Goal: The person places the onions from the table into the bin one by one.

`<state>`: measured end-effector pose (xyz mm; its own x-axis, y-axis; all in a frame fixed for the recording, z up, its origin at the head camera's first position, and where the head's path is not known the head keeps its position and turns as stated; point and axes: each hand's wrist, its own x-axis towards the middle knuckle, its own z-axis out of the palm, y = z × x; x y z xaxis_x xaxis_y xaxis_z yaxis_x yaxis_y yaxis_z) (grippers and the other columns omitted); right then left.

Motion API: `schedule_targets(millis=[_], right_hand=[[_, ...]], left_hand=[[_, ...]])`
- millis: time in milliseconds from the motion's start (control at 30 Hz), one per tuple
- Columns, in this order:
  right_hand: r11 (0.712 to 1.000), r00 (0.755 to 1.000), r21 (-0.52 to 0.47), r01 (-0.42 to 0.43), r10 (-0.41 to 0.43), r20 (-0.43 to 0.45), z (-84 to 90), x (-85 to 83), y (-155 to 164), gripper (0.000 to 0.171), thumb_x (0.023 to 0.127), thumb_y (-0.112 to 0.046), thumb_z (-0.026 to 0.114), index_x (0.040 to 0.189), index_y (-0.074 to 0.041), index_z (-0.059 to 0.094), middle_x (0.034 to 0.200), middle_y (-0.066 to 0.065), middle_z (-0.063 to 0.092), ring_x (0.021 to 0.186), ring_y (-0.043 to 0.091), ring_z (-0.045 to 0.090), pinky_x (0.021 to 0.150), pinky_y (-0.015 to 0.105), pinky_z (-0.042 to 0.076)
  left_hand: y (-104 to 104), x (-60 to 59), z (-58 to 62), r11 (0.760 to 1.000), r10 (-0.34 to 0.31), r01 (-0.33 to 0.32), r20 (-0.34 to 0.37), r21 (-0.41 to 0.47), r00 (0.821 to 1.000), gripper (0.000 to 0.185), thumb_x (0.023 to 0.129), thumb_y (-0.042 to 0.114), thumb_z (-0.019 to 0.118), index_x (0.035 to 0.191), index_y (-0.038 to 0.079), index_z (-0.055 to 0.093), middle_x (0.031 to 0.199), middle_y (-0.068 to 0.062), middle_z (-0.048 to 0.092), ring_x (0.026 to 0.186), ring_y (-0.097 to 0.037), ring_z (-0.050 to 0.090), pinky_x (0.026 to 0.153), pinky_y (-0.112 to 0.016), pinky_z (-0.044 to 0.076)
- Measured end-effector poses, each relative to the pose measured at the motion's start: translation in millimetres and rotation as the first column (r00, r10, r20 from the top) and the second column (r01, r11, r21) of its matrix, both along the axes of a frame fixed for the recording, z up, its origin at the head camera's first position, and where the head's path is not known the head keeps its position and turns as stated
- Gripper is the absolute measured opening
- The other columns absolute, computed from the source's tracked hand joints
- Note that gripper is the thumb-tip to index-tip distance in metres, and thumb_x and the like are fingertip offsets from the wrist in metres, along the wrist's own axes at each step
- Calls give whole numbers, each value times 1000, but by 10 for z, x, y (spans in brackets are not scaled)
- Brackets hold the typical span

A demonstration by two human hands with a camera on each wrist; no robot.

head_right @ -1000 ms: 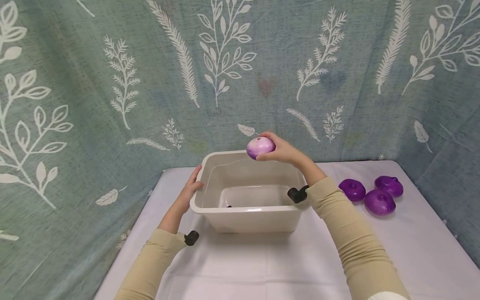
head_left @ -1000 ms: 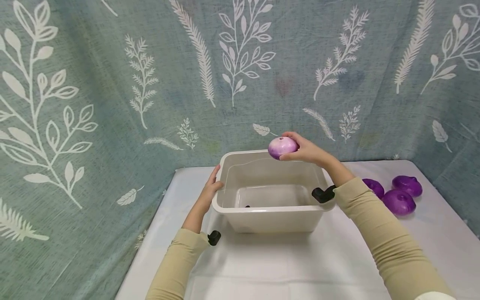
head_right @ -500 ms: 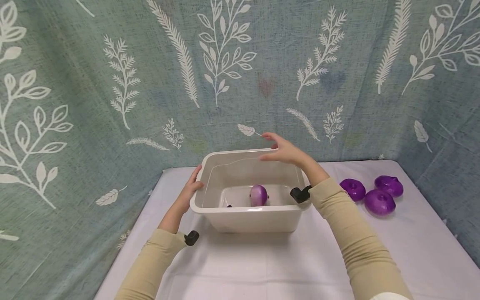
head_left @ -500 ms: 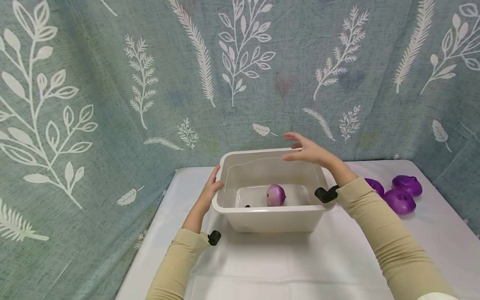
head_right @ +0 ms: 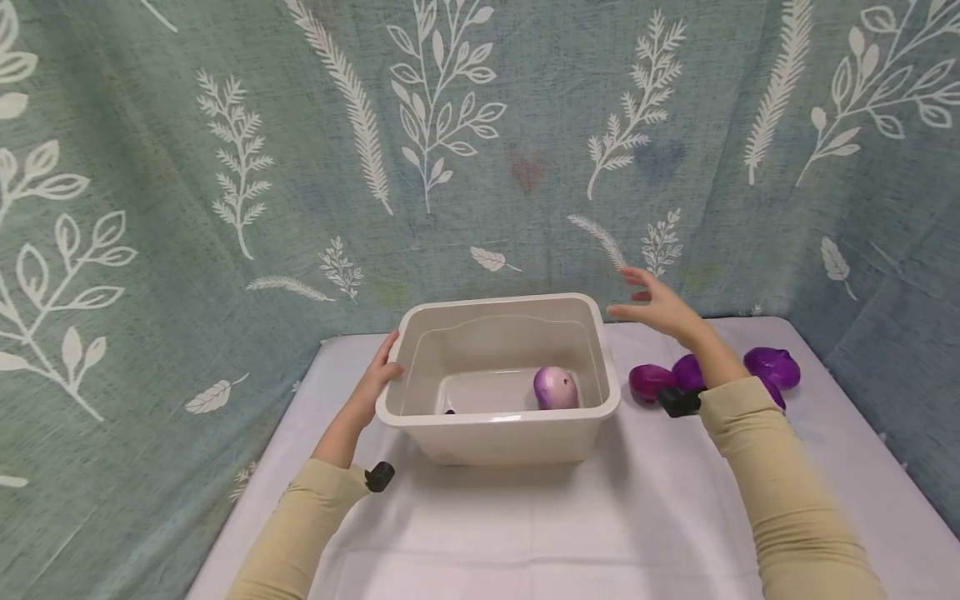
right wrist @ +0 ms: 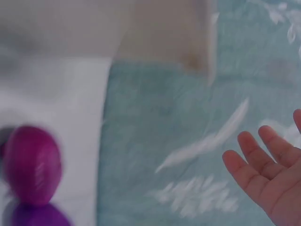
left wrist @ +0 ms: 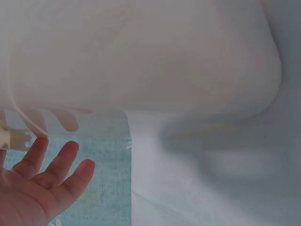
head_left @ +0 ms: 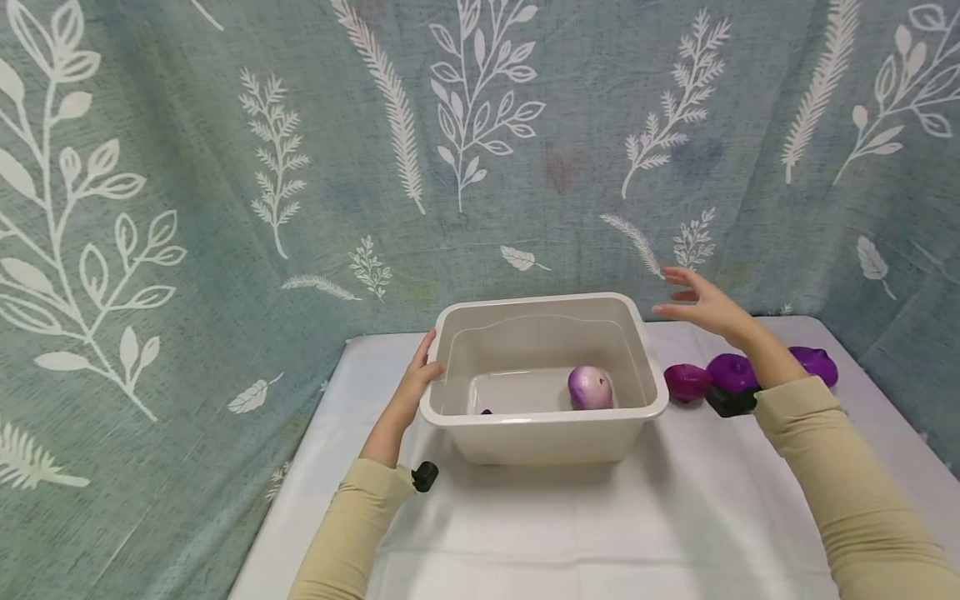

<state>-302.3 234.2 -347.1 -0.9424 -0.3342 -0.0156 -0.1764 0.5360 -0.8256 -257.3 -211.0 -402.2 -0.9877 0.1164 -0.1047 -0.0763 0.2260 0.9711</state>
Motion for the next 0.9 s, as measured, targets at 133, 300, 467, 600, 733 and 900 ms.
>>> schedule_targets(millis=[133, 300, 467, 600, 733, 900], right_hand=[[999, 999, 2, 33, -33, 38, -252, 84, 224, 85, 88, -35, 57, 148, -7, 3, 150, 24, 10, 131, 46, 19, 95, 63, 27], [998, 997, 16, 62, -62, 46, -626, 167, 355, 84, 87, -34, 57, 146, -3, 7, 147, 27, 13, 130, 48, 21, 96, 61, 28], [995, 994, 15, 99, -100, 51, -971, 227, 365, 82, 86, -33, 59, 144, 2, 12, 144, 31, 16, 127, 52, 22, 97, 61, 27], [992, 990, 16, 123, -124, 69, -1178, 257, 355, 82, 85, -35, 60, 143, 3, 16, 144, 31, 17, 128, 51, 20, 97, 62, 27], [988, 986, 16, 154, -155, 57, -1362, 246, 362, 82, 83, -35, 62, 142, 4, 19, 143, 33, 18, 128, 51, 19, 98, 63, 22], [983, 982, -1, 185, -185, 39, -1553, 238, 363, 80, 82, -32, 65, 140, 4, 23, 140, 35, 22, 127, 50, 23, 99, 62, 21]], left_hand=[[-57, -74, -107, 1000, 8, -8, -6, -5, 1000, 74, 83, 9, 41, 149, 24, 11, 155, -5, -1, 140, -29, -1, 107, -55, 14], [-70, -98, -162, 999, 7, -8, -31, -45, 1000, 75, 82, 12, 40, 149, 25, 9, 155, -6, 0, 140, -30, 2, 106, -55, 16], [-7, 19, 19, 1000, -15, 15, -7, -8, 1000, 74, 83, 8, 39, 149, 18, 7, 154, -12, 0, 139, -35, 9, 106, -54, 19], [-5, 9, 10, 1000, -15, 15, 1, -12, 1000, 74, 84, 8, 39, 149, 19, 6, 154, -12, 0, 138, -35, 12, 106, -54, 20], [1, 3, 7, 1000, -18, 18, 9, -3, 1000, 74, 84, 7, 39, 149, 19, 5, 154, -13, 0, 136, -36, 17, 105, -54, 22], [3, 11, 5, 1000, -15, 15, 4, -6, 1000, 73, 85, 8, 39, 149, 19, 5, 154, -12, 0, 137, -36, 15, 105, -55, 21]])
